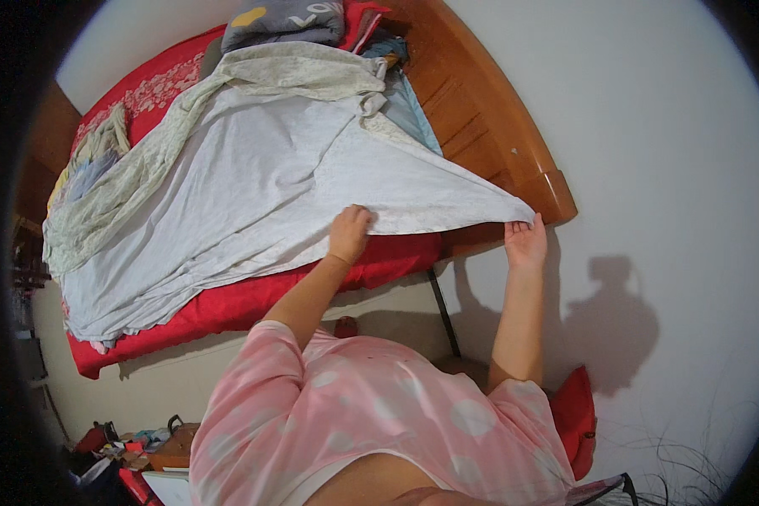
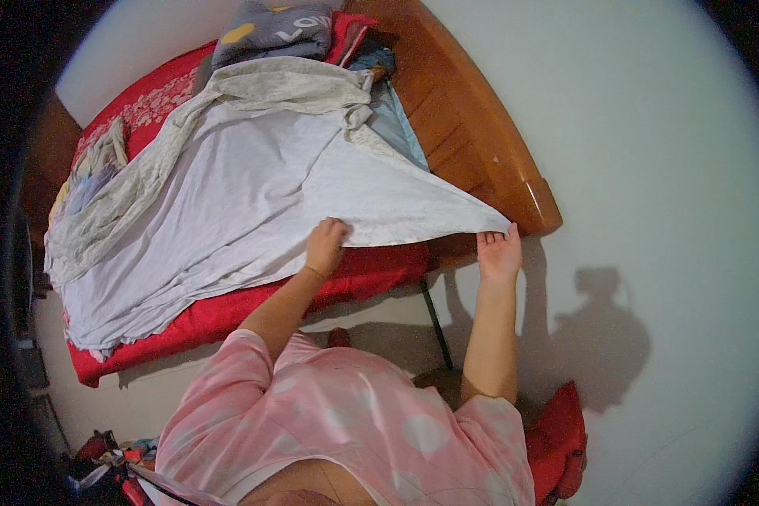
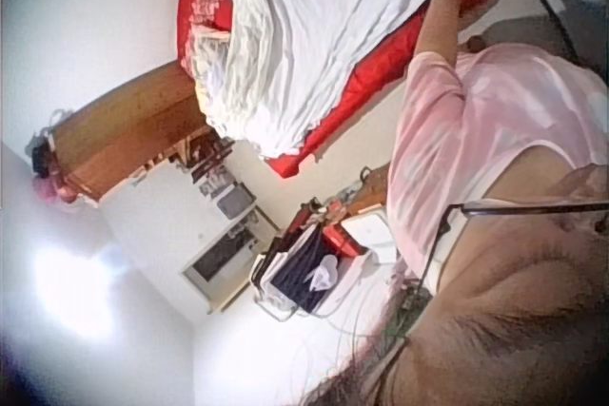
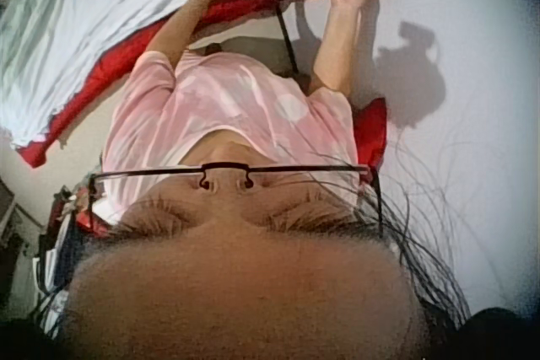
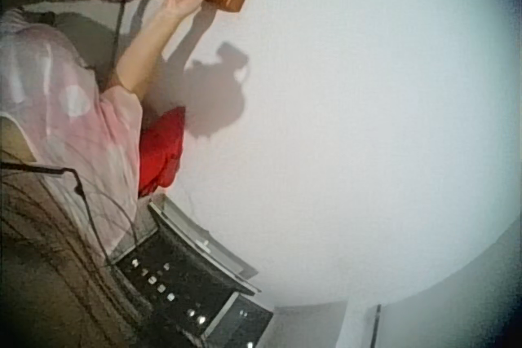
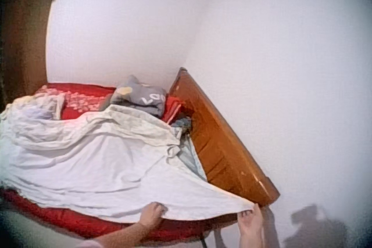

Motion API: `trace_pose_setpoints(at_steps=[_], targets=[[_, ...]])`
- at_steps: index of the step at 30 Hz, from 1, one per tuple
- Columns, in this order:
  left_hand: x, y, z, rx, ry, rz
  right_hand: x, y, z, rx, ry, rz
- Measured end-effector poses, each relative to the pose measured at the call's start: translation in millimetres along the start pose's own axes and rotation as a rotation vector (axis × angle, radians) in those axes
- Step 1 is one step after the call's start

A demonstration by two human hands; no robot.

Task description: The person picks up a white patterned cloth from a pile of laundry on a bed and folds it into a neat rectangular shape.

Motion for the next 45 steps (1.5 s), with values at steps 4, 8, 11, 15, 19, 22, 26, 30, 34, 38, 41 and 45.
trace_pose_setpoints(at_steps=[4,8,11,15,19,22,26,30,34,38,41,45], targets=[[33,-22,-64,-0.098,-0.211,-0.081,-16,-23,-11,0.193,-0.150,-0.009],[109,-63,-142,-0.305,-0.470,-0.182,-37,-67,-15,0.242,-0.204,0.063],[146,-90,-169,-0.410,-0.507,-0.301,-33,-80,-1,0.227,-0.217,0.038],[189,-111,-186,-0.399,-0.625,-0.306,-50,-125,-3,0.315,-0.205,0.163],[236,-92,-190,-0.251,-0.718,-0.544,-58,-181,-21,0.345,-0.242,0.328],[277,-90,-190,-0.040,-0.771,-0.642,-40,-191,-25,0.448,-0.230,0.440],[253,-71,-131,0.211,-0.933,-0.947,-35,-251,-104,0.588,-0.443,0.537],[232,-73,-105,0.322,-0.817,-0.951,18,-258,-132,0.611,-0.464,0.831],[227,-71,-107,0.325,-0.784,-0.941,31,-265,-117,0.555,-0.432,0.817],[252,-80,-150,0.222,-0.830,-0.929,12,-291,-83,0.581,-0.266,0.769],[254,-99,-168,0.157,-0.819,-0.914,35,-251,-56,0.638,-0.282,0.923],[229,-136,-193,0.113,-0.847,-0.571,9,-216,-31,0.614,-0.327,0.691]])
Point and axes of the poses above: each hand's wrist, its own x-axis away from the middle knuckle, its own y-axis out of the palm, z = x × y, the point moved 8 cm from there along -x, towards the middle knuckle, and after that the axes turned 1 degree about -y, right-handed, at the moved point
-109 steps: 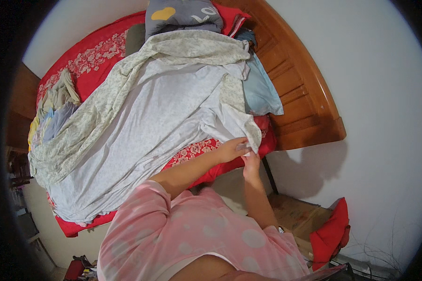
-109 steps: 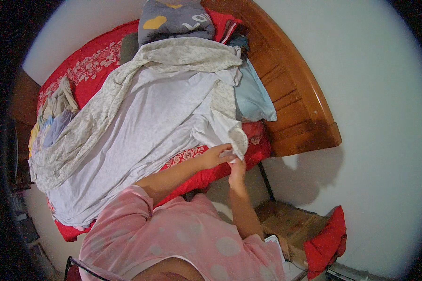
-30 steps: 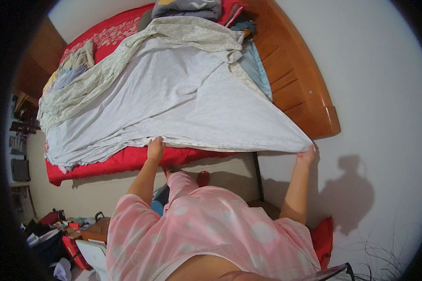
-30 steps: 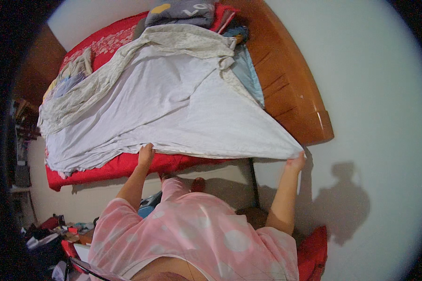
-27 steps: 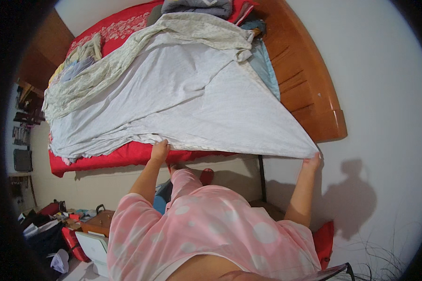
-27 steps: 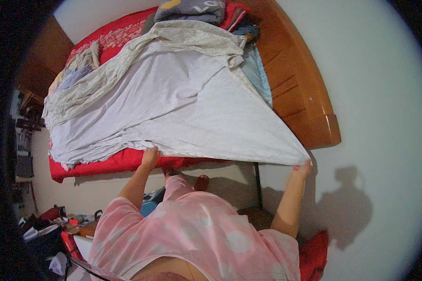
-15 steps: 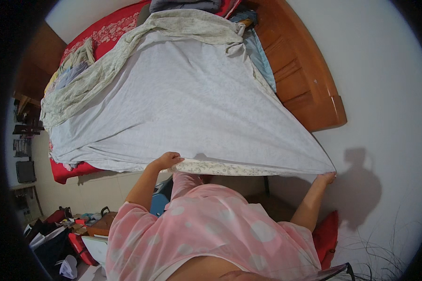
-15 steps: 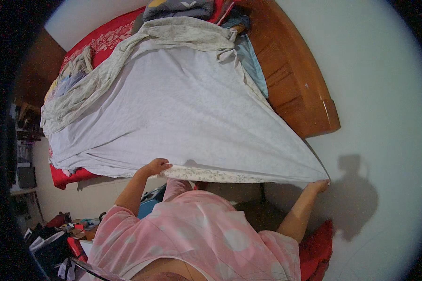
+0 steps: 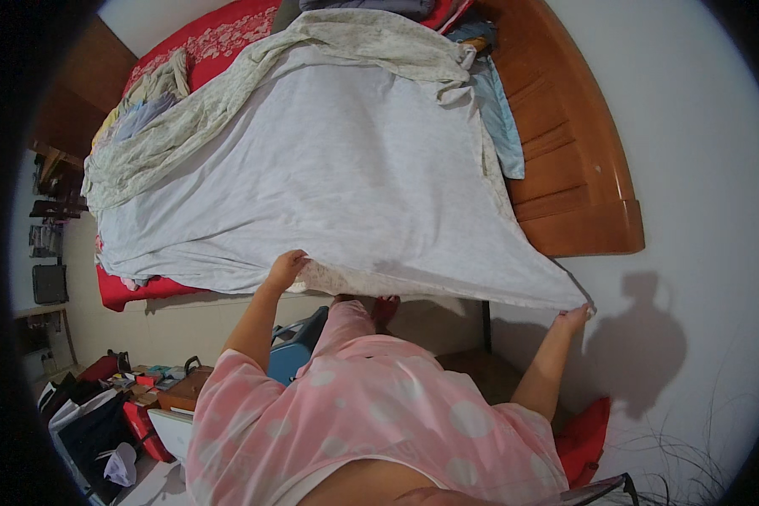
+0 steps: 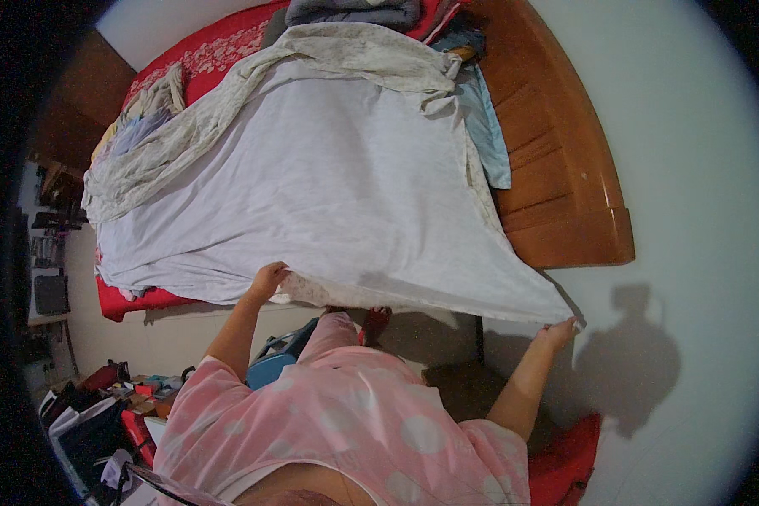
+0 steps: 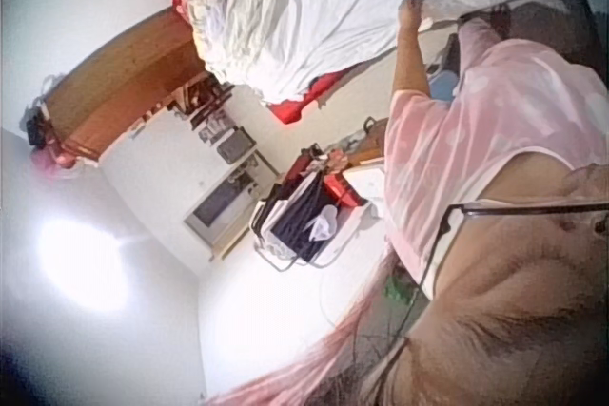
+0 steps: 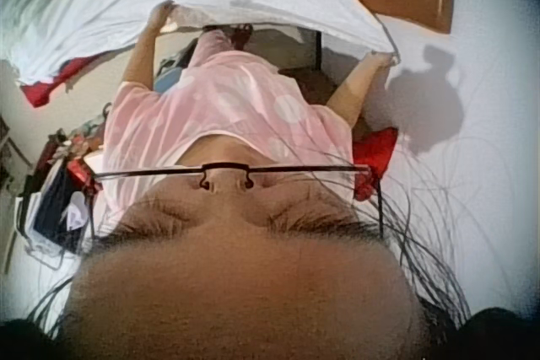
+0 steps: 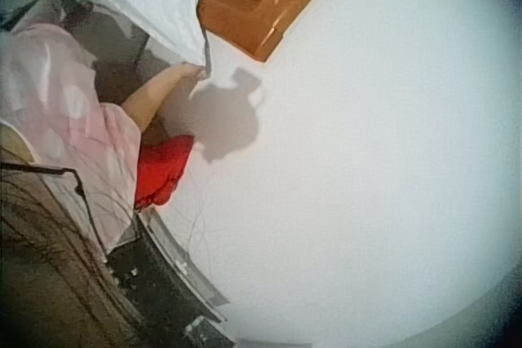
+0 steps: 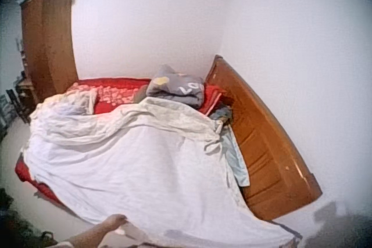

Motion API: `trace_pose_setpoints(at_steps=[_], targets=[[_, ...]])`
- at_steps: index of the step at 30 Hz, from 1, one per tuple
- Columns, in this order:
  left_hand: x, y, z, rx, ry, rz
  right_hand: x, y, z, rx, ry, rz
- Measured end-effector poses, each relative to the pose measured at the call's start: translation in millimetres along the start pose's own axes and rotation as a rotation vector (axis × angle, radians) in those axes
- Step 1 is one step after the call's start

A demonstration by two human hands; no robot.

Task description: The person picks up a white patterned cloth from a pile of laundry on a bed and folds it into a neat rectangular shape.

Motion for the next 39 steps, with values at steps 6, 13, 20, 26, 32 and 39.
trace_pose_setpoints(at_steps=[6,13,20,26,32,39], targets=[[-25,-89,-24,-0.174,0.076,0.538,54,119,-17,-0.176,0.020,-0.216],[-105,-141,-94,0.190,-0.227,0.450,119,237,-25,-0.284,0.067,-0.454],[-190,-264,-118,0.357,-0.076,0.796,176,347,-19,-0.287,0.065,-0.621],[-249,-193,19,0.621,0.133,0.385,237,409,20,-0.014,0.027,-0.870],[-209,-66,249,0.343,0.610,0.034,310,453,95,0.306,0.025,-1.282],[-256,-24,237,0.385,0.217,0.101,306,473,85,0.433,-0.143,-1.671]])
Point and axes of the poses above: each hand's wrist, its own x-axis away from the middle knuckle, its own y-axis out of the palm, z = x × y, the point moved 8 cm from there along -x, towards the middle knuckle, and after that the axes turned 1 degree about -y, right-handed, at the moved point
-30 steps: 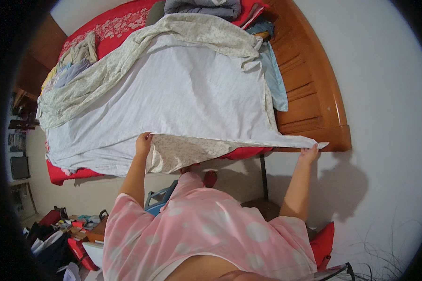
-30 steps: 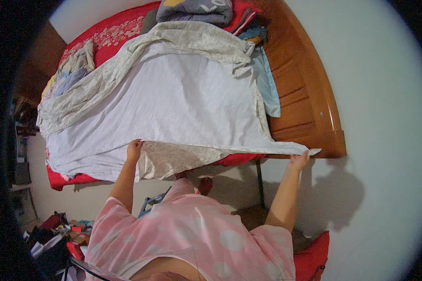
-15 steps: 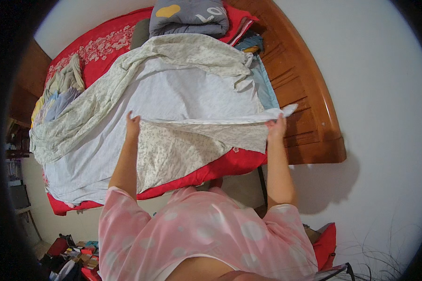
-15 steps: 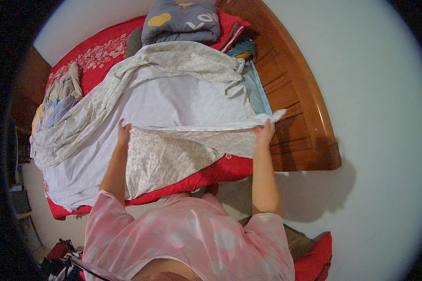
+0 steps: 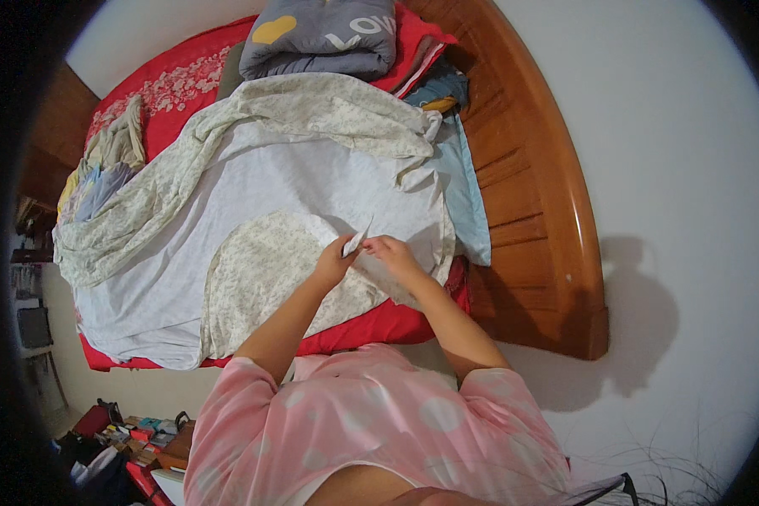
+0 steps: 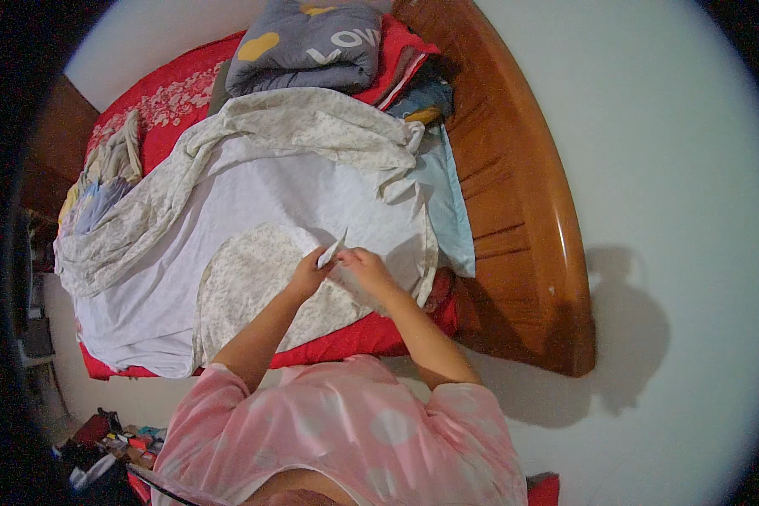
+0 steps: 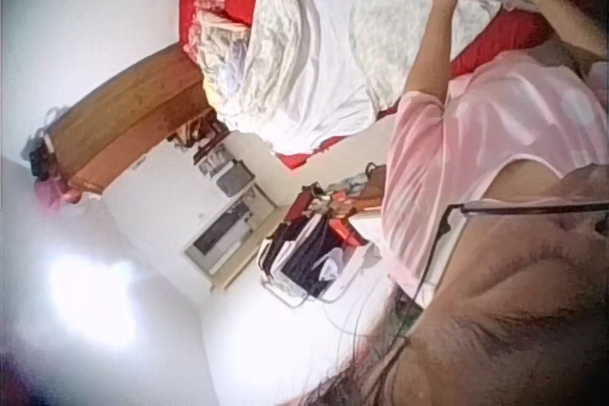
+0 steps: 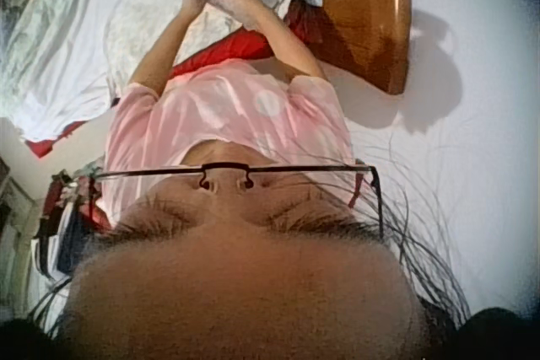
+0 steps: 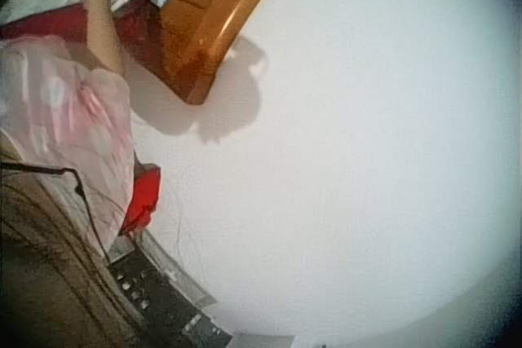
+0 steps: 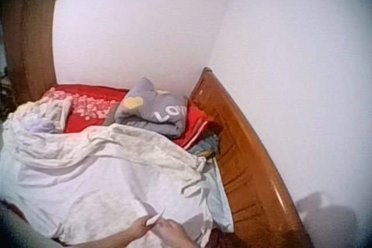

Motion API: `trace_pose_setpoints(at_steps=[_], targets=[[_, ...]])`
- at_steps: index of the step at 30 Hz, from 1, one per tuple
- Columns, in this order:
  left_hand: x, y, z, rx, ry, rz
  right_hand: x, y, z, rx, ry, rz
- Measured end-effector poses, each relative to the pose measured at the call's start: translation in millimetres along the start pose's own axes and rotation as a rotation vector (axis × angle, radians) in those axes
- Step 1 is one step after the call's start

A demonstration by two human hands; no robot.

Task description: The person picks up a white patterned cloth from a pile of laundry on a bed and folds it into a neat rectangular shape.

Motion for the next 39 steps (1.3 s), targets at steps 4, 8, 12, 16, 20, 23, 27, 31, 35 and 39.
trace_pose_setpoints(at_steps=[4,8,12,16,20,23,27,31,35,39], targets=[[2,11,-11,-0.038,-0.094,-0.012,-43,-134,25,0.174,0.043,0.348],[11,10,-4,0.131,-0.229,0.040,-117,-224,35,0.526,-0.016,0.531],[23,2,-18,0.222,-0.286,0.114,-189,-224,48,0.520,-0.037,0.505],[0,15,0,0.280,-0.301,0.127,-244,-238,105,0.421,0.058,0.290],[33,-4,-26,0.294,-0.397,0.226,-257,-163,74,0.242,0.028,0.238],[-4,11,-16,0.346,-0.364,0.164,-290,-248,75,0.501,0.133,0.485],[-4,1,-4,0.281,-0.338,0.137,-321,-240,-5,-0.178,0.004,0.471],[-55,23,34,0.109,-0.245,-0.010,-343,-322,-19,0.091,-0.238,0.529],[-51,20,25,0.111,-0.271,0.004,-305,-286,17,0.324,-0.072,0.480],[-57,22,18,0.211,-0.272,-0.009,-228,-287,116,0.185,0.213,0.498]])
Point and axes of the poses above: each hand's wrist, its own x-axis away from the middle knuckle, its own y-axis out of the palm, z = x × y, the point moved 8 cm from there along -x, towards the middle knuckle, and after that the axes turned 1 degree about -y, right-handed, at the moved point
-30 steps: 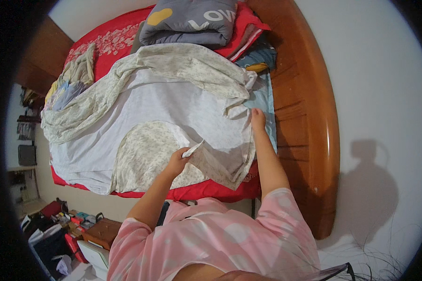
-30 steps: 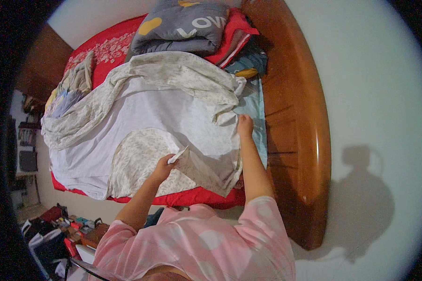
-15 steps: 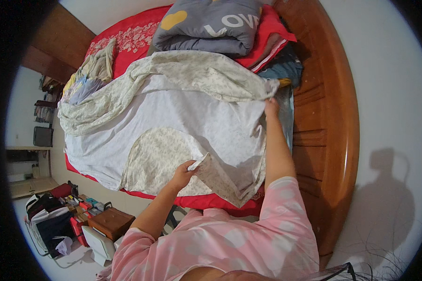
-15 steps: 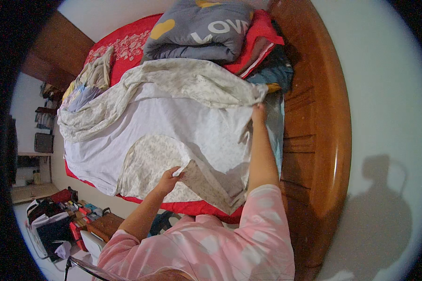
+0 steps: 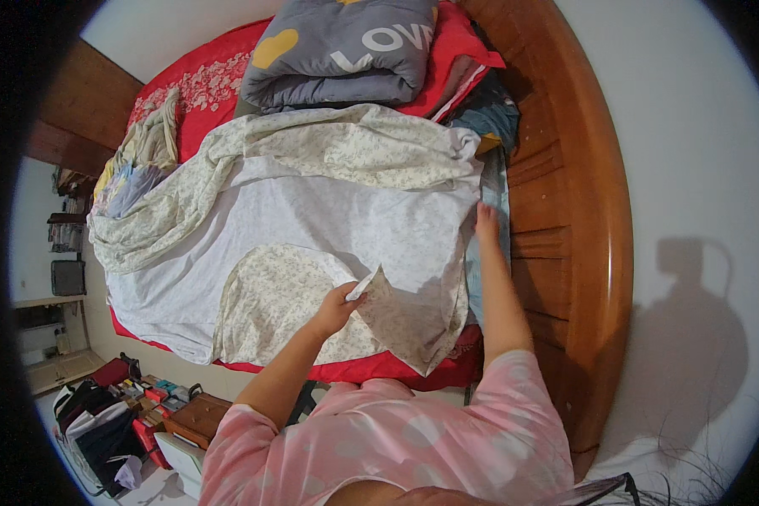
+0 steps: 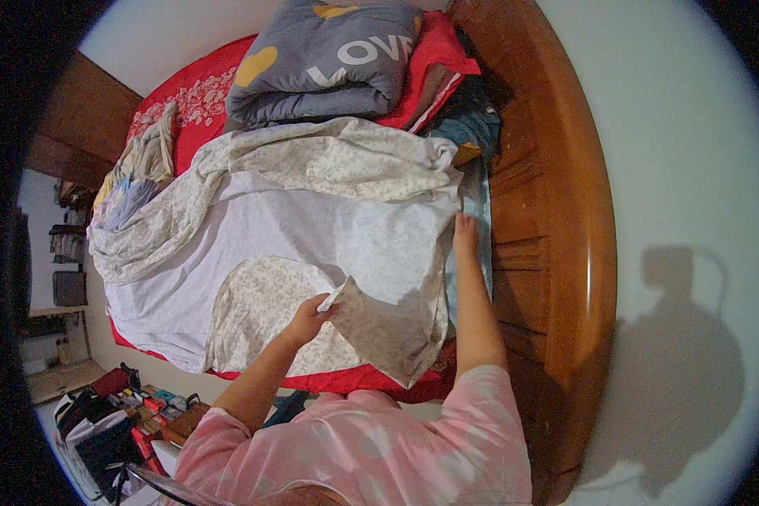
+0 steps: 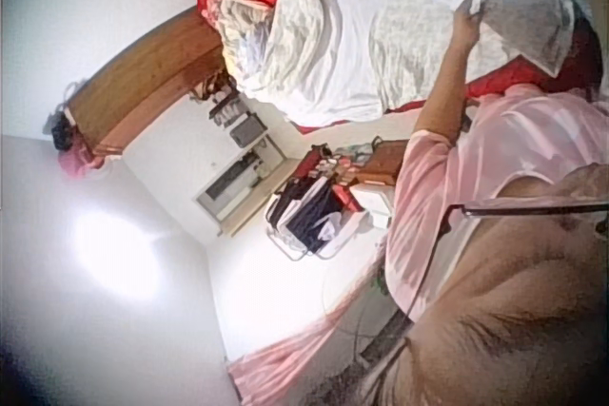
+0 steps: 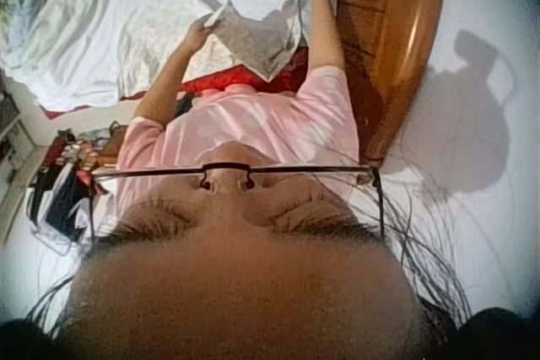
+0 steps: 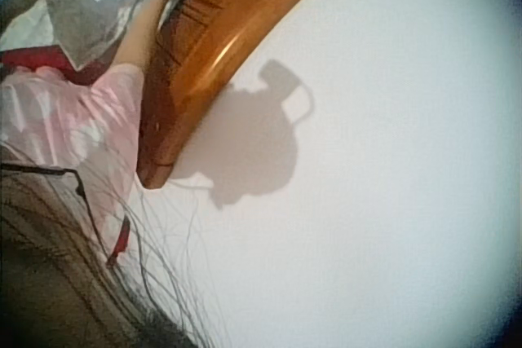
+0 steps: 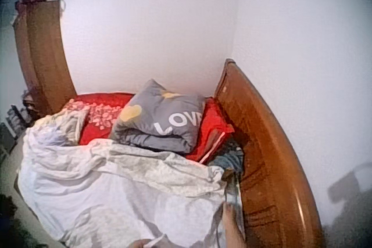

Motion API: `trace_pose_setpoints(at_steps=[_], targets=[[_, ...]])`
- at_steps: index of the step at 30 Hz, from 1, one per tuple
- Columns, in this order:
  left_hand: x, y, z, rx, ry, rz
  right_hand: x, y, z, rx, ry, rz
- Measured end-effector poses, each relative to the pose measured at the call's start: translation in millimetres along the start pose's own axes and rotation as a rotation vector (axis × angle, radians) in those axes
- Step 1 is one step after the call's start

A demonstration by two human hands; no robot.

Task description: The person picks up a white patterned cloth from a pile of laundry on a bed and folds it into a neat rectangular shape.

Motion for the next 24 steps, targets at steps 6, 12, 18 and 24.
trace_pose_setpoints(at_steps=[6,12,18,24], targets=[[-7,9,-1,0.044,-0.073,-0.057,50,-1,49,-0.143,0.176,-0.136],[-6,21,-3,0.058,-0.035,-0.103,84,57,-4,-0.775,0.513,-0.572],[2,21,11,-0.006,-0.053,-0.094,38,20,14,-0.585,0.195,-0.194],[18,6,3,0.014,-0.051,-0.045,43,-61,-30,0.193,-0.143,0.269]])
Point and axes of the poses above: each hand's wrist, its own x-axis away from the middle knuckle, its own y-axis out of the palm, z = x × y, the point moved 8 cm from there along -x, towards the middle knuckle, and after that the axes turned 1 degree about -y, right-handed, at the moved point
